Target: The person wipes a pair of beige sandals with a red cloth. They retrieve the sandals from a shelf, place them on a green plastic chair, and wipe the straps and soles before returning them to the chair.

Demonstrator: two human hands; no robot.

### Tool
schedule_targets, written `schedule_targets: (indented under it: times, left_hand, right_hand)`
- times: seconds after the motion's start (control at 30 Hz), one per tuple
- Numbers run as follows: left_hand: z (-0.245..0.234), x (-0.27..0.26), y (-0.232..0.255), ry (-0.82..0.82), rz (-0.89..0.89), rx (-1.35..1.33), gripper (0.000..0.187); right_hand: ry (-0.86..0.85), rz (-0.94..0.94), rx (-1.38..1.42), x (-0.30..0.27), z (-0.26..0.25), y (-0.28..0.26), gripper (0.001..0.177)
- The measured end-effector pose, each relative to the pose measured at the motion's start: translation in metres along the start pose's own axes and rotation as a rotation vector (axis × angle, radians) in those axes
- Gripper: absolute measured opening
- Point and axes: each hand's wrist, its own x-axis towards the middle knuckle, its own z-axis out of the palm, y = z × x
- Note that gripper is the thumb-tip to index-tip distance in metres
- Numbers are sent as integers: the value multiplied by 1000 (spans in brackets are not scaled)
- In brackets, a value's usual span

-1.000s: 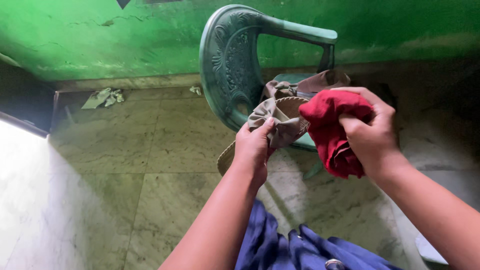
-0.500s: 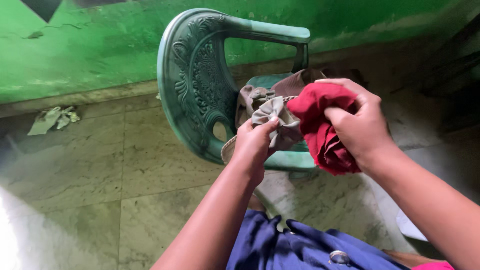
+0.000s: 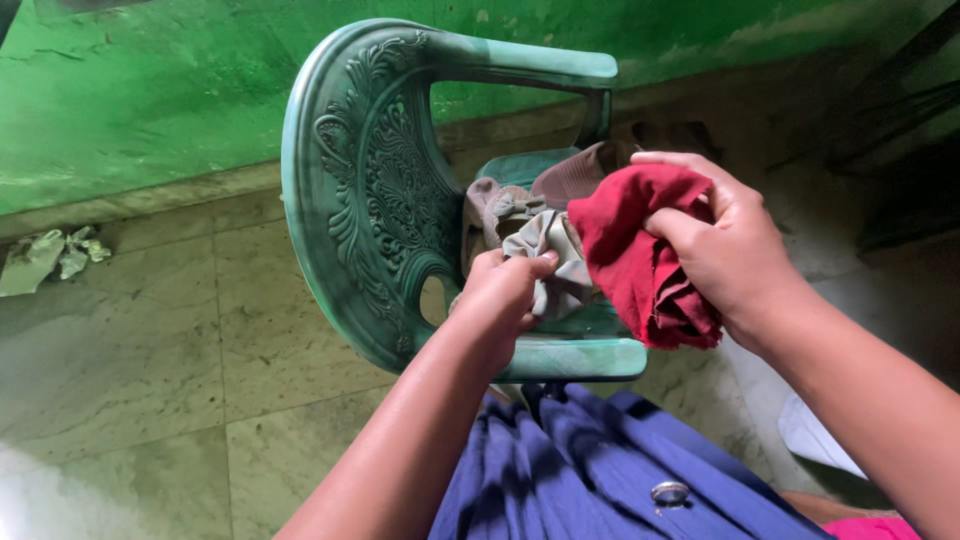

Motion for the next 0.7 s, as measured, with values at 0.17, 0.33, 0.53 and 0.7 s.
schedule_targets:
  times: [0.17, 0.33, 0.53, 0.7]
  left_hand:
    - [6, 11, -1, 12, 9, -15, 21]
    - [21, 15, 2, 66, 111, -16, 27]
    - [41, 29, 2, 97, 170, 35, 29]
    - [64, 49, -1, 259, 270, 100, 28]
  right_hand:
    - [-54, -75, -69, 6, -5, 2, 43]
    - [-104, -157, -133, 16, -12, 1, 42]
    - [-16, -276, -362, 36, -24, -2, 36]
    - [-147, -308, -632, 49, -38, -2, 44]
